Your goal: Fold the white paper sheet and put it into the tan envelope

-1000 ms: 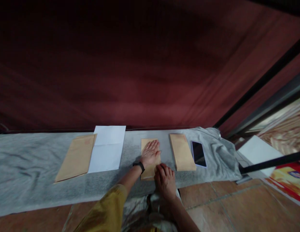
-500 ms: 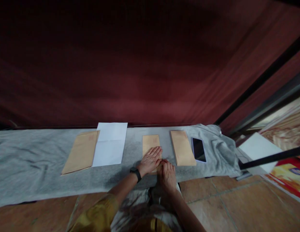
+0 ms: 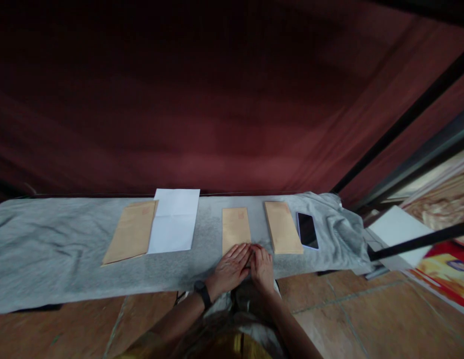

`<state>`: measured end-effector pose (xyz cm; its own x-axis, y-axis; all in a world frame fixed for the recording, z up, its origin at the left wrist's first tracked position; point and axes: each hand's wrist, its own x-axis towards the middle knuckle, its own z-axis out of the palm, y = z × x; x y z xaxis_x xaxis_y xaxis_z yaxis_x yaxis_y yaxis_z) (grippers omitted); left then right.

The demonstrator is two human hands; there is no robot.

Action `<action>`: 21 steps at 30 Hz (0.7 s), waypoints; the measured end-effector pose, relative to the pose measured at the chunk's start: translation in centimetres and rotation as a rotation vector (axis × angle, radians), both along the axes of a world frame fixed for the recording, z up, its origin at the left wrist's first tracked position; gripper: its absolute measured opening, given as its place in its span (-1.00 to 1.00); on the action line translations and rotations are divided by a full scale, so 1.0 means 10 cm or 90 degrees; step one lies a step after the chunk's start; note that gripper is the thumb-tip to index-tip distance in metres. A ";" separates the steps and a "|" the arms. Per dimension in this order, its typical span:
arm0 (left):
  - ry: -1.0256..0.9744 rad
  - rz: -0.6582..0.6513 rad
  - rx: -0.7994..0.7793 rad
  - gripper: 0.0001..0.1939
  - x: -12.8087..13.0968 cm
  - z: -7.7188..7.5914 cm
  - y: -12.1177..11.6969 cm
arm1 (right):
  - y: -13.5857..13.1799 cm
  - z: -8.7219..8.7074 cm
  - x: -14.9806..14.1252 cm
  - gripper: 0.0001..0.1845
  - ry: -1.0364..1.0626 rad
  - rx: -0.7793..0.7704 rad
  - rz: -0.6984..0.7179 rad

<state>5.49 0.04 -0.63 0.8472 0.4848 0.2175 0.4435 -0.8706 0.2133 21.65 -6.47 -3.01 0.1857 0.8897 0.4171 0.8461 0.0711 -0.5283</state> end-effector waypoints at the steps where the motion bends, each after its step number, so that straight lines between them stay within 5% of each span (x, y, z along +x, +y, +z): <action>1: -0.002 0.003 0.000 -0.38 -0.03 0.01 -0.05 | 0.00 -0.01 0.01 -0.61 0.004 -0.003 0.000; 5: -0.009 0.005 0.001 -0.44 -0.15 0.06 -0.20 | 0.06 0.03 0.07 -0.63 -0.013 -0.009 0.031; 11: -0.062 0.050 -0.040 -0.66 -0.15 0.04 -0.22 | 0.41 0.18 0.15 -0.49 -0.142 -0.067 0.227; 21: -0.134 0.056 -0.059 -0.66 -0.06 0.11 -0.14 | 1.14 0.12 0.23 -0.43 -0.222 -0.116 0.189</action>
